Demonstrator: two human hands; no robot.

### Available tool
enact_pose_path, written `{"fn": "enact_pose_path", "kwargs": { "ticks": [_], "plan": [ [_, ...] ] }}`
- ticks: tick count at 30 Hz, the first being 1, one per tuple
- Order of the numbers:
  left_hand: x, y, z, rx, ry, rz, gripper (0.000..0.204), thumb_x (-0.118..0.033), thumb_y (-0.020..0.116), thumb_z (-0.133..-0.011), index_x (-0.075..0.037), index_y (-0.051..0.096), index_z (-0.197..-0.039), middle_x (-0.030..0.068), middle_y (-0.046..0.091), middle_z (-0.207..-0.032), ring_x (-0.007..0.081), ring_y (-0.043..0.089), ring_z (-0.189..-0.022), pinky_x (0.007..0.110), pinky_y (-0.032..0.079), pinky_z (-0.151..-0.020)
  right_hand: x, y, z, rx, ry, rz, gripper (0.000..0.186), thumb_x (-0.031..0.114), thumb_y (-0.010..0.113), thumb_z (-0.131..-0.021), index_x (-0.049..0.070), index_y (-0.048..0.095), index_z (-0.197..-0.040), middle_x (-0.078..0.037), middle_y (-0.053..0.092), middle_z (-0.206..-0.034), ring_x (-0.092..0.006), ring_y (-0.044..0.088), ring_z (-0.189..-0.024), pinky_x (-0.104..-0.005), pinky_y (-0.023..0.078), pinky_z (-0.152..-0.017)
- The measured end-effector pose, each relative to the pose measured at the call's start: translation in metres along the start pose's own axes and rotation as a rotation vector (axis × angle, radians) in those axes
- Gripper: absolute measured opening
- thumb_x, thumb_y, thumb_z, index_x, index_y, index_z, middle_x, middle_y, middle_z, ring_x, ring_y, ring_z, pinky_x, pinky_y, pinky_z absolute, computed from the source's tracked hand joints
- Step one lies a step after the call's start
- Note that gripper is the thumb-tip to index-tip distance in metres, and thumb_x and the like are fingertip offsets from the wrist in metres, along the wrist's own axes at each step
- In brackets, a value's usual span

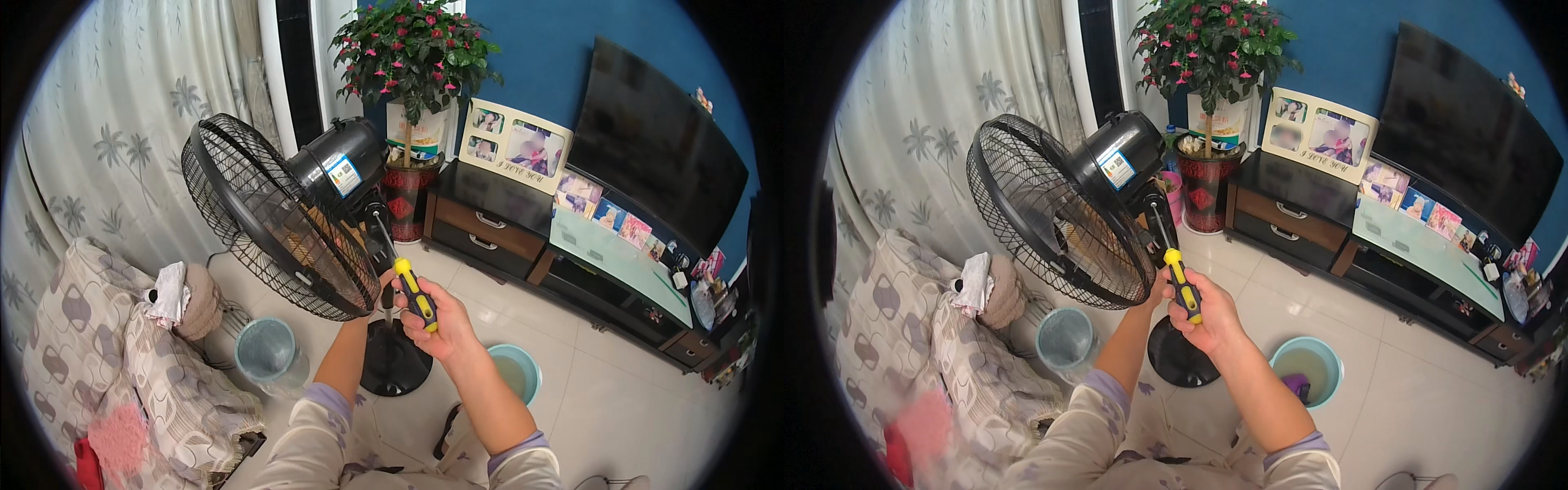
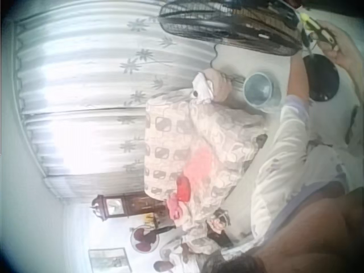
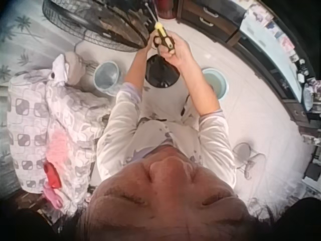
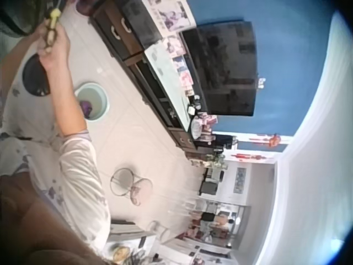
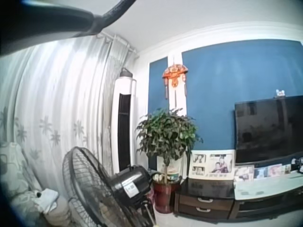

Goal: The person uses a screwdriver to tighten screws on the front grill and the neck joint of a standing fan. They repeatedly adjust the fan's angle and rotate the grill while working on the fasteners.

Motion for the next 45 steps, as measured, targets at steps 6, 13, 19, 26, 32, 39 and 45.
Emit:
{"fn": "enact_pose_path", "kwargs": {
  "ticks": [6, 13, 19, 26, 32, 39, 45],
  "plan": [
    [-0.014, 0.004, 0.006, -0.057, 0.085, -0.114, 0.061, -0.005, 0.067, -0.073, -0.007, 0.035, -0.125, 0.0059, 0.046, -0.111, 0.0172, 0.043, -0.104, 0.030, 0.036, -0.092, 0.033, 0.001, 0.010, -0.170, -0.001, 0.321, 0.032, 0.025, 0.044, -0.090, -0.001, 0.049, -0.107, -0.009, 0.053, -0.075, -0.0113, 0.042, -0.042, -0.0215, 0.026, -0.032],
    [-0.028, 0.011, 0.013, -0.113, 0.152, -0.219, 0.064, -0.005, 0.068, -0.073, -0.007, 0.033, -0.126, 0.0066, 0.044, -0.113, 0.0179, 0.042, -0.106, 0.031, 0.035, -0.093, 0.057, 0.013, 0.025, -0.351, -0.036, 0.833, 0.019, 0.020, 0.043, -0.089, 0.002, 0.048, -0.092, -0.007, 0.053, -0.069, -0.0107, 0.041, -0.039, -0.0221, 0.026, -0.032],
    [-0.042, 0.014, 0.021, -0.147, 0.183, -0.293, 0.066, -0.005, 0.068, -0.072, -0.007, 0.032, -0.128, 0.0071, 0.043, -0.115, 0.0186, 0.041, -0.107, 0.031, 0.035, -0.093, 0.083, 0.019, 0.023, -0.319, -0.244, 1.424, 0.017, 0.018, 0.047, -0.088, 0.002, 0.051, -0.093, -0.006, 0.054, -0.067, -0.0137, 0.045, -0.039, -0.0252, 0.033, -0.036],
    [-0.037, 0.017, 0.020, -0.123, 0.234, -0.242, 0.079, 0.000, 0.068, -0.071, -0.006, 0.023, -0.136, 0.0099, 0.037, -0.125, 0.0224, 0.037, -0.114, 0.032, 0.029, -0.100, 0.084, 0.070, 0.057, -0.508, -0.933, 2.450, 0.029, 0.013, 0.062, -0.072, 0.005, 0.057, -0.100, -0.010, 0.054, -0.067, -0.0291, 0.056, -0.058, -0.0384, 0.043, -0.050],
    [-0.015, 0.014, 0.031, 0.002, -0.093, -0.314, 0.073, -0.011, 0.064, -0.078, -0.008, 0.021, -0.138, 0.0111, 0.028, -0.139, 0.0243, 0.031, -0.124, 0.035, 0.027, -0.103, 0.120, 0.057, 0.061, -0.618, -0.780, 2.047, 0.036, 0.011, 0.067, -0.067, 0.004, 0.057, -0.101, -0.016, 0.056, -0.080, -0.0319, 0.059, -0.070, -0.0409, 0.046, -0.062],
    [-0.006, -0.058, 0.061, -0.311, -0.051, 1.007, 0.058, -0.051, 0.038, -0.087, -0.009, 0.041, -0.127, 0.0094, 0.048, -0.124, 0.0267, 0.048, -0.110, 0.041, 0.040, -0.094, 0.112, 0.049, 0.057, -0.653, -0.715, 2.037, 0.026, 0.018, 0.065, -0.071, -0.003, 0.058, -0.085, -0.021, 0.056, -0.082, -0.0389, 0.059, -0.072, -0.0455, 0.047, -0.064],
    [-0.081, -0.095, 0.034, -0.251, -0.031, 0.996, 0.054, -0.050, 0.033, -0.089, -0.011, 0.045, -0.125, 0.0103, 0.051, -0.121, 0.0271, 0.049, -0.110, 0.042, 0.038, -0.095, 0.104, 0.019, 0.044, -0.616, -0.522, 1.803, 0.023, 0.015, 0.061, -0.074, -0.003, 0.055, -0.086, -0.022, 0.057, -0.078, -0.0411, 0.058, -0.072, -0.0478, 0.046, -0.067]
  ]
}}
Point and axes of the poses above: each hand's wrist, its own z-axis away from the middle knuckle, its own y-axis out of the palm, x = y × z, the point moved 10 cm from there along -z, towards the middle knuckle
